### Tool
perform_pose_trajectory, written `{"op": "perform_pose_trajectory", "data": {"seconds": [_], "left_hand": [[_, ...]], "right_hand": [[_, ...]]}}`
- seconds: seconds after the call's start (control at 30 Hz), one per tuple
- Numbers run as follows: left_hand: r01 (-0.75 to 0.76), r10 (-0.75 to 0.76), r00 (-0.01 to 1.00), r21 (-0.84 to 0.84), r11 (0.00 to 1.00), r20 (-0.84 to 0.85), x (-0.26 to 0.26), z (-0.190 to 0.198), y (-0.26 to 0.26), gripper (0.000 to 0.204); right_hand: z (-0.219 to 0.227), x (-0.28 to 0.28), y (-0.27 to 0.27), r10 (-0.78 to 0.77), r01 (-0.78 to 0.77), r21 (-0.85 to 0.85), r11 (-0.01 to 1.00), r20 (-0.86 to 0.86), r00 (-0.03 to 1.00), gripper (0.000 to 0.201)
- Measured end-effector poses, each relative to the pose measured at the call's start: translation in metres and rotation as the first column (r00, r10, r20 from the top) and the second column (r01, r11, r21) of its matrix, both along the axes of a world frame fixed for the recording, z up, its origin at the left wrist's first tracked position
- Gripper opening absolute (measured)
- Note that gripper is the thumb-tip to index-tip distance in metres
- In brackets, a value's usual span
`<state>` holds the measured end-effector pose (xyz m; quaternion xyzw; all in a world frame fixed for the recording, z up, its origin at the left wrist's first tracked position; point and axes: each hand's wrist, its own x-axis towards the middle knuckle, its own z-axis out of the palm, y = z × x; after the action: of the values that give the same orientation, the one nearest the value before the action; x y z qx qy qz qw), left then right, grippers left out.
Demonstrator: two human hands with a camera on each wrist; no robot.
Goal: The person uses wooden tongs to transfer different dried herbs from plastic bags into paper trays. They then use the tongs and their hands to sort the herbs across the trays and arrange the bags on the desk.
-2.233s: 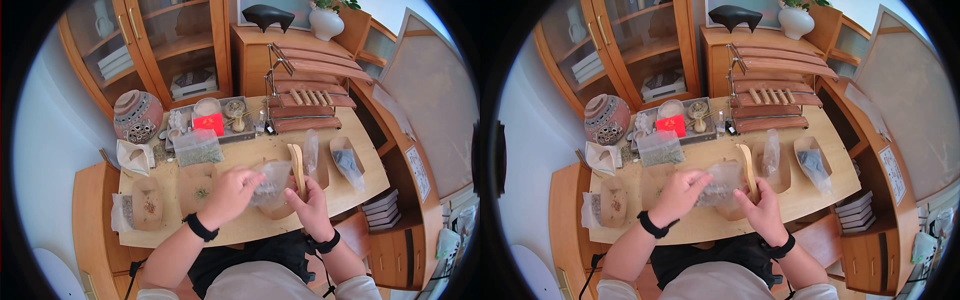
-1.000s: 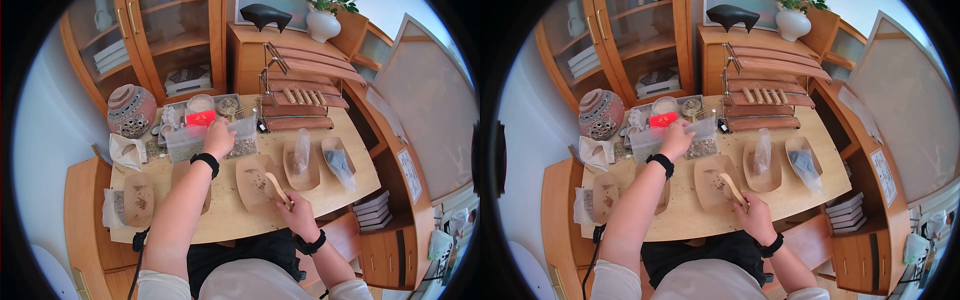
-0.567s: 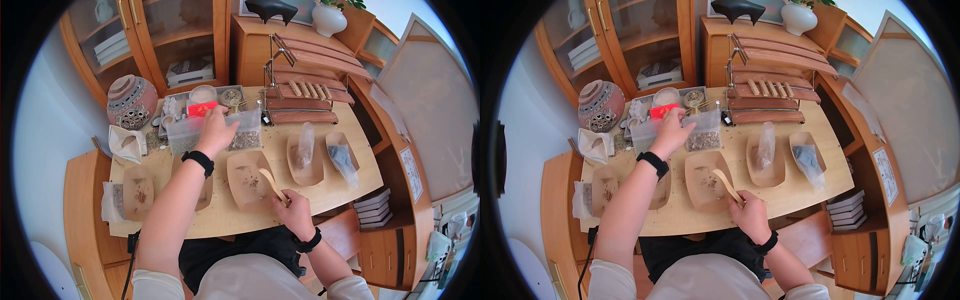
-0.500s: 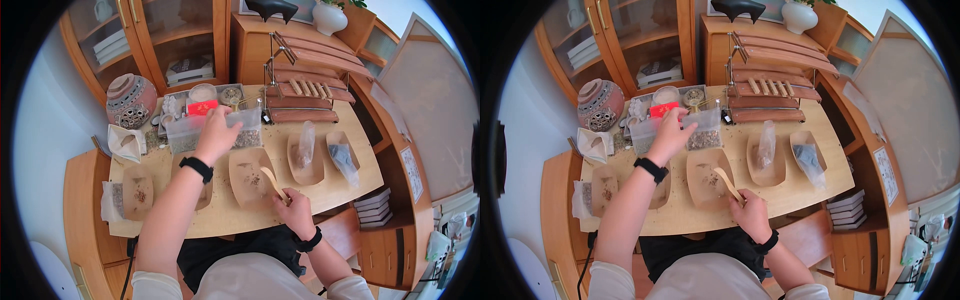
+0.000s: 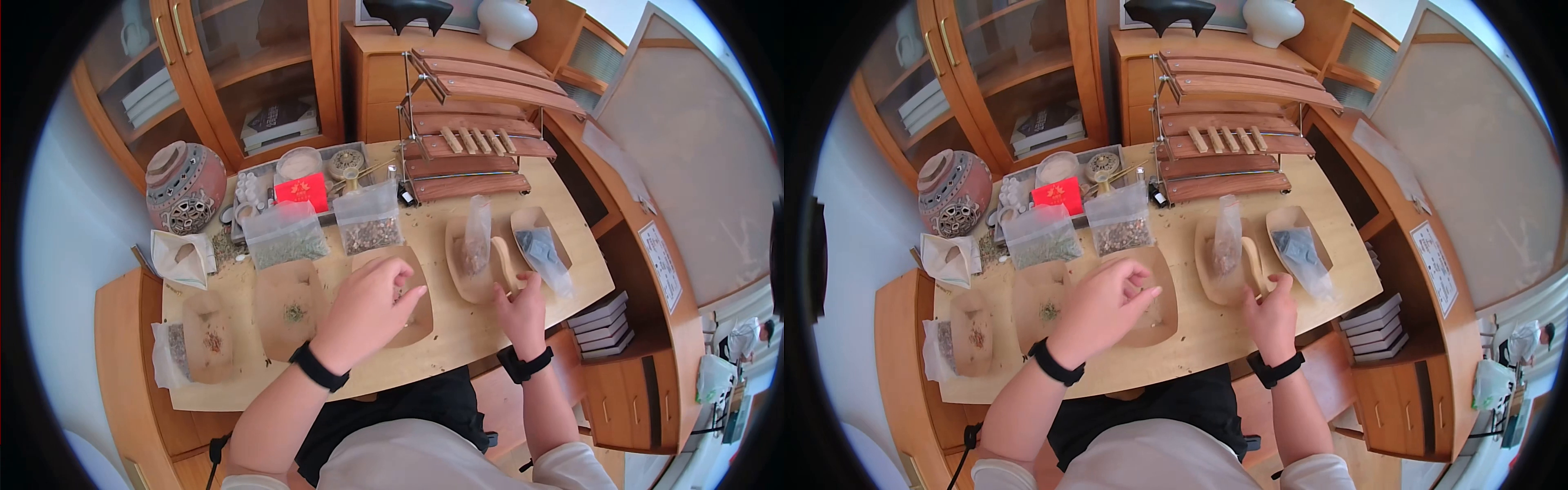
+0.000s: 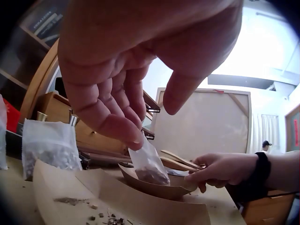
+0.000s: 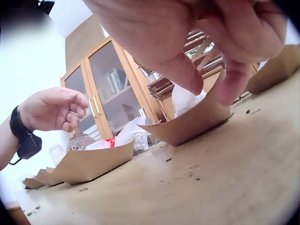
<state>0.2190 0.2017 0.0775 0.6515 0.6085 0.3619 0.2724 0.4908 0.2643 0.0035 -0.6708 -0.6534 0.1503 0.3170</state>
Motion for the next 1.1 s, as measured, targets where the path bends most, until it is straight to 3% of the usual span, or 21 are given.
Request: {"op": "perform_pose_trajectory", "data": {"seconds": [0.23, 0.3, 0.43, 0.57, 0.63, 0.67, 0.73, 0.8, 0.9, 0.97, 1.0, 1.03, 1.07, 1.1], "left_hand": [[0.095, -0.087, 0.977, 0.031, 0.995, -0.195, 0.047, -0.028, 0.070, 0.051], [0.078, -0.111, 0.971, -0.161, 0.984, -0.211, 0.062, -0.025, 0.089, 0.059], [-0.027, -0.011, 0.974, -0.165, 0.986, -0.226, 0.085, -0.033, 0.108, 0.053], [-0.023, 0.001, 0.973, -0.096, 0.995, -0.232, 0.091, -0.050, 0.115, 0.043], [-0.072, 0.090, 0.992, 0.192, 0.979, -0.085, 0.086, -0.044, 0.102, 0.022], [-0.066, 0.083, 0.993, 0.185, 0.981, -0.089, 0.081, -0.036, 0.093, 0.022], [-0.067, 0.007, 0.988, 0.381, 0.922, 0.157, 0.064, -0.019, 0.071, 0.018], [-0.090, -0.018, 0.963, 0.387, 0.918, 0.267, 0.045, -0.005, 0.034, 0.017], [-0.063, -0.018, 0.937, 0.219, 0.974, 0.350, 0.013, 0.004, -0.031, 0.019], [-0.065, 0.022, 0.843, 0.061, 0.996, 0.537, 0.000, -0.004, -0.068, 0.030], [-0.090, 0.053, 0.843, 0.043, 0.995, 0.535, -0.003, -0.020, -0.087, 0.030], [-0.076, 0.134, 0.600, -0.111, 0.991, 0.789, -0.006, -0.045, -0.103, 0.040], [-0.013, 0.234, 0.280, -0.240, 0.971, 0.931, -0.010, -0.062, -0.116, 0.051], [0.062, 0.269, 0.178, -0.283, 0.957, 0.947, -0.015, -0.069, -0.126, 0.063]], "right_hand": [[-0.013, 0.008, -0.004, 0.045, -0.052, -0.085, 0.995, -0.081, 0.996, 0.040], [-0.011, 0.006, -0.014, 0.031, -0.046, -0.127, 0.991, -0.117, 0.993, 0.040], [-0.004, 0.003, -0.027, -0.007, -0.023, -0.171, 0.985, -0.172, 0.985, 0.040], [-0.012, 0.011, -0.029, -0.065, 0.033, -0.164, 0.986, -0.192, 0.979, 0.041], [-0.014, 0.014, -0.030, -0.086, 0.056, -0.152, 0.987, -0.197, 0.977, 0.040], [-0.011, 0.015, -0.030, -0.086, 0.050, -0.183, 0.982, -0.200, 0.976, 0.042], [-0.007, 0.017, -0.031, -0.092, 0.046, -0.220, 0.974, -0.206, 0.974, 0.043], [-0.005, 0.017, -0.031, -0.053, 0.023, -0.184, 0.983, -0.156, 0.986, 0.041], [-0.013, 0.023, -0.033, -0.074, 0.064, -0.066, 0.996, -0.167, 0.983, 0.042], [0.004, 0.023, -0.039, -0.059, 0.056, -0.022, 0.998, -0.172, 0.983, 0.035], [0.008, 0.023, -0.040, -0.031, 0.031, 0.000, 1.000, -0.187, 0.982, 0.031], [0.018, 0.019, -0.043, 0.022, -0.020, 0.012, 1.000, -0.244, 0.970, 0.028], [0.030, 0.013, -0.047, 0.072, -0.067, 0.026, 0.997, -0.300, 0.951, 0.025], [0.047, 0.002, -0.053, 0.130, -0.124, 0.040, 0.992, -0.337, 0.933, 0.022]]}}
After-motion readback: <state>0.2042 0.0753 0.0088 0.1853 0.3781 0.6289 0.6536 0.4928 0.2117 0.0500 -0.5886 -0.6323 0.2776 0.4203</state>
